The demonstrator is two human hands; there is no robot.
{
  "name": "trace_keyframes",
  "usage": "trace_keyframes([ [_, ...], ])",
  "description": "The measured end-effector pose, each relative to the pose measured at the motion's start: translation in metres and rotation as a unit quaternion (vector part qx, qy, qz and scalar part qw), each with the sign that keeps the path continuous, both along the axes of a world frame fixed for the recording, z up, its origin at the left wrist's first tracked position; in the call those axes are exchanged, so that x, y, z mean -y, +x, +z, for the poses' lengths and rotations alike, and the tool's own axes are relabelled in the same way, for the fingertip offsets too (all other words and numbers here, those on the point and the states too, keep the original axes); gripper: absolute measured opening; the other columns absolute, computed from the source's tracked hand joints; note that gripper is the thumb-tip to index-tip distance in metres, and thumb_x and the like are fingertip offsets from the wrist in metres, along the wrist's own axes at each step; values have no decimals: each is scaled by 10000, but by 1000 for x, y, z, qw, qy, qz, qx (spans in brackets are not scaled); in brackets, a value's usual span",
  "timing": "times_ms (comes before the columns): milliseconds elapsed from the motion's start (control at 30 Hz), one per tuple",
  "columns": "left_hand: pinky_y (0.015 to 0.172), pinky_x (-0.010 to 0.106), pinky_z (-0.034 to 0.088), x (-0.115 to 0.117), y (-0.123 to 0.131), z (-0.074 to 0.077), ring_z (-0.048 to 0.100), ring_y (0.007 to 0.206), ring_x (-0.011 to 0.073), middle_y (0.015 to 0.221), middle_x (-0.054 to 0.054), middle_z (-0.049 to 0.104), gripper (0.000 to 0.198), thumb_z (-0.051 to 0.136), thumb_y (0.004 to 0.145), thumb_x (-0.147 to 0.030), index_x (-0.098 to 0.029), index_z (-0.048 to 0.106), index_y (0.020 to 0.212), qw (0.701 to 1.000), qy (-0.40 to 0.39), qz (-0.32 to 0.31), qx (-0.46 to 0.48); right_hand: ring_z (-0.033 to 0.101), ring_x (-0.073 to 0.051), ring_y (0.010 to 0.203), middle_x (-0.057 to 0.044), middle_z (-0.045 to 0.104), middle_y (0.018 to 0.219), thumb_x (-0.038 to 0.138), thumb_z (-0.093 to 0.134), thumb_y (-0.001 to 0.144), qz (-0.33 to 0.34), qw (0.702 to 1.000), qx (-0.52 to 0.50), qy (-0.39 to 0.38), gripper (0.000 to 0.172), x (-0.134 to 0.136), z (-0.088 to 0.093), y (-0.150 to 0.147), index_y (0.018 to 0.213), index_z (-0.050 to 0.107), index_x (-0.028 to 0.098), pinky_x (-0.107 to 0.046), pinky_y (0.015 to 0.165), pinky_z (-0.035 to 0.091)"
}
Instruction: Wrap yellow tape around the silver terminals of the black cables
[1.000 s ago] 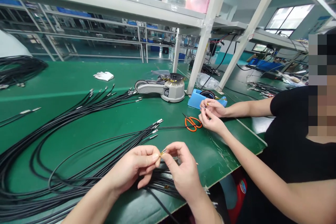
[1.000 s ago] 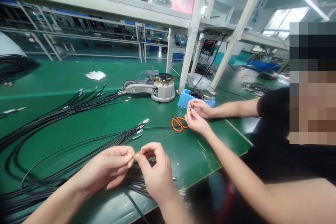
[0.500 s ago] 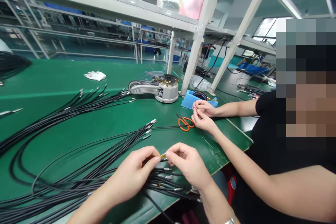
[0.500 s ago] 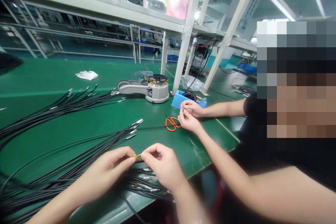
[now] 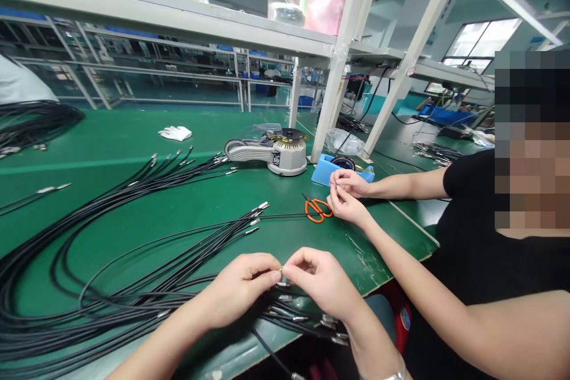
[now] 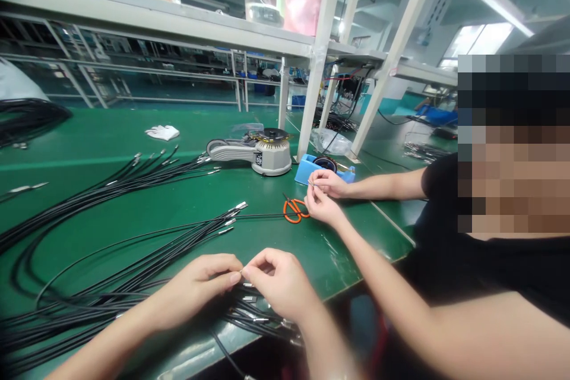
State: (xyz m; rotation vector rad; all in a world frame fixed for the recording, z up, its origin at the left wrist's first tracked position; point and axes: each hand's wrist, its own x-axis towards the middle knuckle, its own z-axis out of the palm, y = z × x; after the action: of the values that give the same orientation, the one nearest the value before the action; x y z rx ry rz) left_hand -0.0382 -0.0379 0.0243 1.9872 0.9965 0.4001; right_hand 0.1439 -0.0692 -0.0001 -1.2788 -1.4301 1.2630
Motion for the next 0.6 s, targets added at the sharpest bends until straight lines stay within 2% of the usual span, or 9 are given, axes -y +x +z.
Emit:
trace_keyframes([
  [67,839,280,460,-4,-9,6,593,903,189,927,31,680,333,431,880,-400,-192,677,964,999,3,37,-18,525,-129,601,-2,599,630,294,616,770,-22,1000,6,0,169,-1,-4,-1,686,623,147,-247,599,414],
  [133,951,324,433,-7,-26,12,568,1065,216,1133,43,659,399,424,877,-451,-221,625,1135,994,31,102,-38,514,-127,583,6,583,604,308,603,776,-33,999,4,-12,183,-2,-10,-2,685,619,150,-248,593,407],
  [200,975,332,429,-6,-46,16,565,1096,219,1197,31,638,419,430,869,-476,-238,614,1162,985,60,143,-77,524,-134,591,-1,595,612,330,597,783,-30,999,2,-21,203,-3,-16,-1,694,625,150,-256,604,410],
  [267,959,313,442,0,-60,14,590,1051,203,1148,16,659,370,450,868,-457,-248,647,1101,980,81,133,-121,541,-145,614,-12,611,634,348,598,787,-23,1000,-3,-19,217,-4,-20,1,709,632,148,-264,621,417],
  [333,929,293,453,8,-64,8,601,999,182,1071,14,674,307,474,874,-409,-253,661,1062,981,95,98,-141,549,-152,630,-15,614,643,354,597,789,-16,1000,-6,-16,222,-4,-21,2,716,635,148,-269,633,422],
  [467,879,285,443,17,-47,-5,571,936,166,959,24,654,239,454,907,-324,-237,670,959,982,130,41,-131,543,-149,618,-11,606,631,355,596,790,-13,1000,-4,-14,224,-3,-14,2,715,632,147,-270,628,423],
  [600,808,272,425,14,-26,-2,548,860,161,863,15,629,296,387,933,-319,-210,644,835,985,111,14,-128,541,-143,626,-6,598,635,324,599,783,-10,1000,0,-6,200,1,-6,1,695,627,147,-260,630,425],
])
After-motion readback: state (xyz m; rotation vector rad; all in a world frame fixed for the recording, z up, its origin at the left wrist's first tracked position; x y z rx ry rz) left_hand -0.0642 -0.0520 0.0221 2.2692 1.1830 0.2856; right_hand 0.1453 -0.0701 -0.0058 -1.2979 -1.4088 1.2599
